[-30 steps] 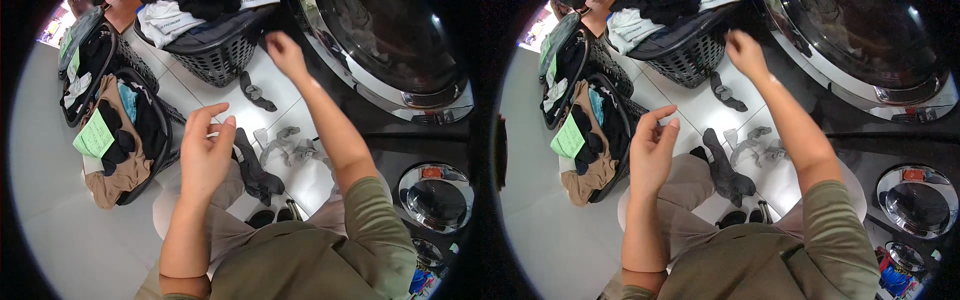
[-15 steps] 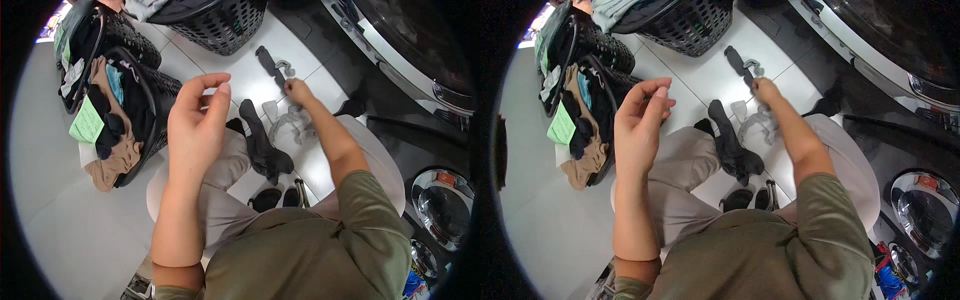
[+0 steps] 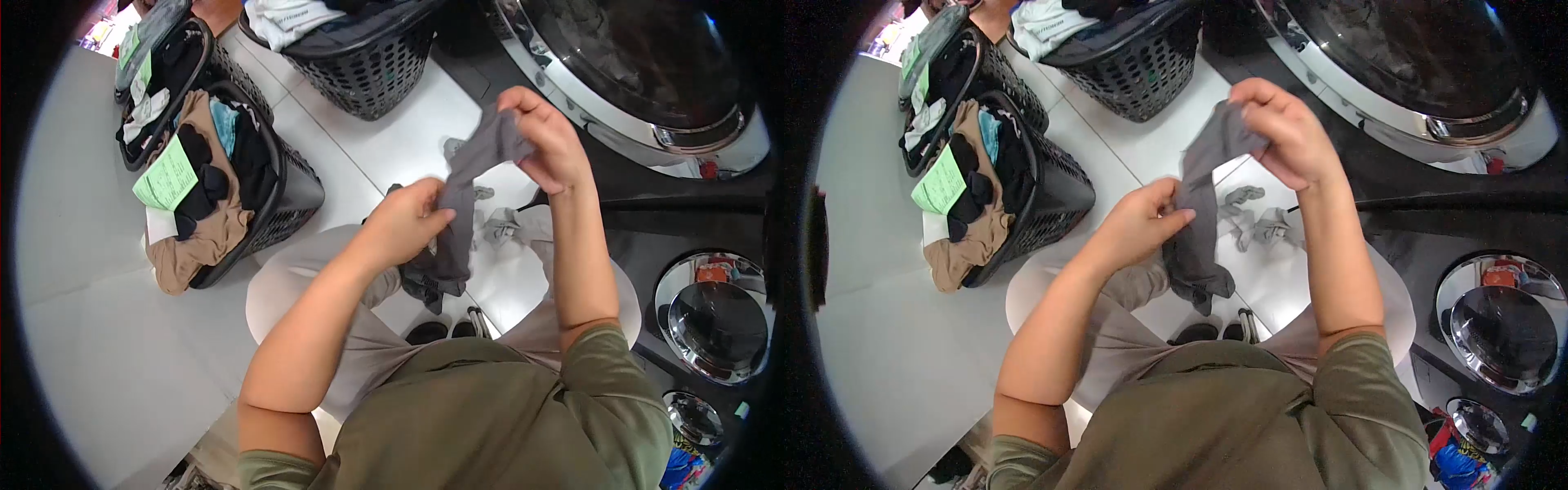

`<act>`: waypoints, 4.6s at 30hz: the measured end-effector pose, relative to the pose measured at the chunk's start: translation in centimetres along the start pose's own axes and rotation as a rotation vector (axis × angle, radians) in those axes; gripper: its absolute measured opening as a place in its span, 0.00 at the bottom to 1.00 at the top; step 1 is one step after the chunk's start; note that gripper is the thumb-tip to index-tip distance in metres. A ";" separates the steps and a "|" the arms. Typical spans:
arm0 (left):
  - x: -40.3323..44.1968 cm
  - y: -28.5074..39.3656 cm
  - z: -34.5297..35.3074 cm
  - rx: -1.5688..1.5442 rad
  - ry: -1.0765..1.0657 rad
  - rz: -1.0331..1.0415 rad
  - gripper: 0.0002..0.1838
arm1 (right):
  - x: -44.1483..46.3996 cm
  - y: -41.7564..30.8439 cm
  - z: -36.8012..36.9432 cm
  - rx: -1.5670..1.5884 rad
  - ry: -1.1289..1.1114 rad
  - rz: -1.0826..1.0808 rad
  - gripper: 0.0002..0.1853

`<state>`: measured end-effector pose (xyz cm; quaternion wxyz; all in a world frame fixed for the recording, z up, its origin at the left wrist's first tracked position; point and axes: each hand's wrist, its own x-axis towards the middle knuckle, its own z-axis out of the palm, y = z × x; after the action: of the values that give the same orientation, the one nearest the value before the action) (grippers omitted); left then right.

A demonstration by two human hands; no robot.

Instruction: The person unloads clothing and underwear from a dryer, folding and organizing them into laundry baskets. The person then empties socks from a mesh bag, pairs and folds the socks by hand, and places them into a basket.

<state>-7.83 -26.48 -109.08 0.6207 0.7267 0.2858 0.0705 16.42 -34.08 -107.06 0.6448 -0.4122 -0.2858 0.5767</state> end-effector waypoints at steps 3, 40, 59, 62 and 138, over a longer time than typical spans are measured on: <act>-0.6 1.9 -1.1 -0.241 -0.092 -0.210 0.12 | -0.1 -0.8 -2.3 0.346 0.319 -0.107 0.09; -2.9 2.2 -7.2 -0.223 0.109 0.313 0.05 | -10.2 -8.0 -9.0 0.451 0.444 -0.672 0.11; -1.5 -0.8 -1.0 0.829 -0.586 -0.307 0.36 | -11.5 30.1 -14.9 -1.745 0.068 0.263 0.11; -1.6 0.2 -1.7 0.844 -0.479 -0.257 0.35 | -11.3 30.3 -15.7 -1.537 0.123 0.331 0.12; 1.6 2.2 -1.9 -0.164 0.332 0.100 0.14 | -5.7 -0.3 -2.9 0.531 0.278 -0.290 0.13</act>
<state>-6.67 -24.21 -107.01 0.6177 0.6653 0.3414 0.2433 18.02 -40.28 -107.63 0.8379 -0.2594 -0.0904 0.4716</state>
